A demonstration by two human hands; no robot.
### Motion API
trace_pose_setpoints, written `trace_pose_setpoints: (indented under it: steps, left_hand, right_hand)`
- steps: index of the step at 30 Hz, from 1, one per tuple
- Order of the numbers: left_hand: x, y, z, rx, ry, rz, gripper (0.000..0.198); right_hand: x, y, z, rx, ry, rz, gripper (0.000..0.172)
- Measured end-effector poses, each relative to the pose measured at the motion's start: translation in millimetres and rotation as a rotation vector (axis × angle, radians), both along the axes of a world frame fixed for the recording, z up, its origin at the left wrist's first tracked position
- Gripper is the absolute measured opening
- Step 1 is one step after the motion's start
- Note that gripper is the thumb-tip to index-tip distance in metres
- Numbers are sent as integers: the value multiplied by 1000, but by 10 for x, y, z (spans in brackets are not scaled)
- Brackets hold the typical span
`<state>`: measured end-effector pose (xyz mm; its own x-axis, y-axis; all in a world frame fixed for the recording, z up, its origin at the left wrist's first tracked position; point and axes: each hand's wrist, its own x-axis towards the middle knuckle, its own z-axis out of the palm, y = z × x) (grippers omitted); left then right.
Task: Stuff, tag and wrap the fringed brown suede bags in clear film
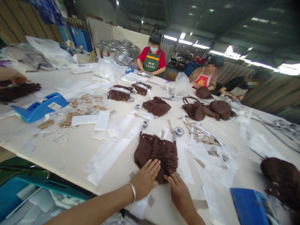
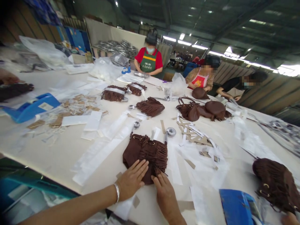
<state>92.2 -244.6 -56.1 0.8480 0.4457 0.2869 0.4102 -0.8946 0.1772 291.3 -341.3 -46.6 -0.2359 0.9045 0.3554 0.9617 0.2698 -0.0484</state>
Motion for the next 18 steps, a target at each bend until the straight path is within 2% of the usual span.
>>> trace_pose_setpoints:
  steps: [2, 4, 6, 8, 10, 12, 14, 16, 18]
  left_hand:
    - [5, -23, -79, 10, 37, 14, 61]
    - [-3, -13, -95, 13, 57, 16, 61]
    - [-3, 9, -75, 8, 69, 20, 60]
    - [4, 26, -53, 2, 74, 15, 60]
    - [8, 35, -48, 1, 66, 8, 59]
    - [2, 40, -58, 5, 50, -1, 58]
    - [-16, 44, -74, 8, 35, 1, 58]
    - [-40, 44, -88, 10, 16, 6, 58]
    - [-58, 37, -96, 9, -6, 17, 57]
  right_hand:
    - [-47, 92, 354, -38, 48, -75, 46]
    - [-133, 271, 661, 33, 133, -205, 47]
    - [-213, 494, 757, 113, 264, -261, 50]
    - [-245, 687, 573, 128, 342, -229, 52]
    - [-210, 794, 190, 107, 329, -149, 54]
    - [-122, 812, -207, 63, 330, -156, 55]
    - [-23, 778, -448, 7, 324, -157, 56]
    - [29, 749, -458, -20, 287, -140, 57]
    - [-16, 778, -262, -21, 211, -131, 58]
